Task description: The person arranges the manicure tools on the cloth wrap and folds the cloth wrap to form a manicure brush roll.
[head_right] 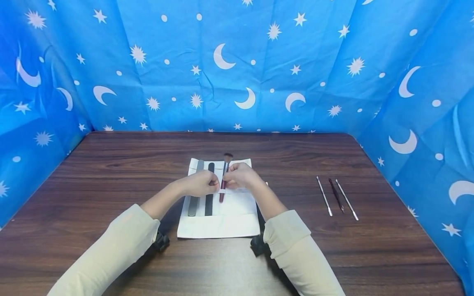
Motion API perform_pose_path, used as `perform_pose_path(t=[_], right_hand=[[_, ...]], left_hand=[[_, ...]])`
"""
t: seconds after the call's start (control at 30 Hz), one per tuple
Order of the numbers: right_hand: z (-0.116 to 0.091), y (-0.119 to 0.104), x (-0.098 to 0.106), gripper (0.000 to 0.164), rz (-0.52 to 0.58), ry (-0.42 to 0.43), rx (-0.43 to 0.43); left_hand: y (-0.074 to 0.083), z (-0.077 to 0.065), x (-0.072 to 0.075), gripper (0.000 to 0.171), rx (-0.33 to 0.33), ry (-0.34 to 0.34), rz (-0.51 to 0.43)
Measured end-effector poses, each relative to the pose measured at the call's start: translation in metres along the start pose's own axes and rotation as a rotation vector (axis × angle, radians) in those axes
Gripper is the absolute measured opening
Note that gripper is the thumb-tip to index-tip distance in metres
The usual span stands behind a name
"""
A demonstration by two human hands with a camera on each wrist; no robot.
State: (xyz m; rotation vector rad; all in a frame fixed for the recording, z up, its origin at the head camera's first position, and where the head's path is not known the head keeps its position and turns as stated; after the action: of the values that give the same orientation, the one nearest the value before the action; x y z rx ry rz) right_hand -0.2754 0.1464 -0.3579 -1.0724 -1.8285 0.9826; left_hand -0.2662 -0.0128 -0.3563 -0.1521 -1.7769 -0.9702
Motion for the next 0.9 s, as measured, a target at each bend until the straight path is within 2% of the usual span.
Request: perform_pose_path(t=[0.1, 0.23, 0.53, 0.63, 0.73, 0.9], right_hand=[[-0.001, 0.0038, 0.0017, 0.01, -0.053, -0.082, 0.015], [-0.0004, 0.007, 0.0031, 0.009, -0.06, -0.157, 0.029], [0.0013, 0.0062, 0.0012, 0.029, -0.059, -0.075, -0.014], [0.001, 0.0072, 0.0012, 0.029, -0.061, -0.069, -0.008], [0.0001, 0.0081, 0.0012, 0.022, -0.059, -0.067, 0.005], [-0.003, 0.0079, 0.0009, 0.014, -0.158, -0.054, 0.036]], left_hand=[[0.0008, -0.0003, 0.0003, 0.019, -0.012, -0.008, -0.004], [0.0023, -0.0006, 0.0004, 0.023, -0.01, -0.022, -0.006], [0.0024, 0.0002, -0.0006, 0.022, 0.006, -0.028, 0.01], [0.0031, -0.0004, -0.0008, 0.021, 0.006, -0.025, 0.01], [0.0037, -0.0014, -0.0007, 0.019, 0.004, -0.018, 0.009], [0.0036, -0.0025, -0.0006, 0.02, 0.006, -0.017, -0.007]])
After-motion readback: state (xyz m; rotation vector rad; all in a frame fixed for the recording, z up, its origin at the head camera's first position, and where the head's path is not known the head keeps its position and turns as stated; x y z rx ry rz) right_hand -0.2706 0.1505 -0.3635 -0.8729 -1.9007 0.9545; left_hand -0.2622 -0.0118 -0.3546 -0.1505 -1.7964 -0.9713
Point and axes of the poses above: each hand's wrist, its own z-axis towards the middle knuckle, its own x-axis out of the back of the hand, y = z × x, the point moved 1 cm from there along z, towards the middle knuckle, and after that the axes turned 1 degree about -z, right-handed, at the moved point
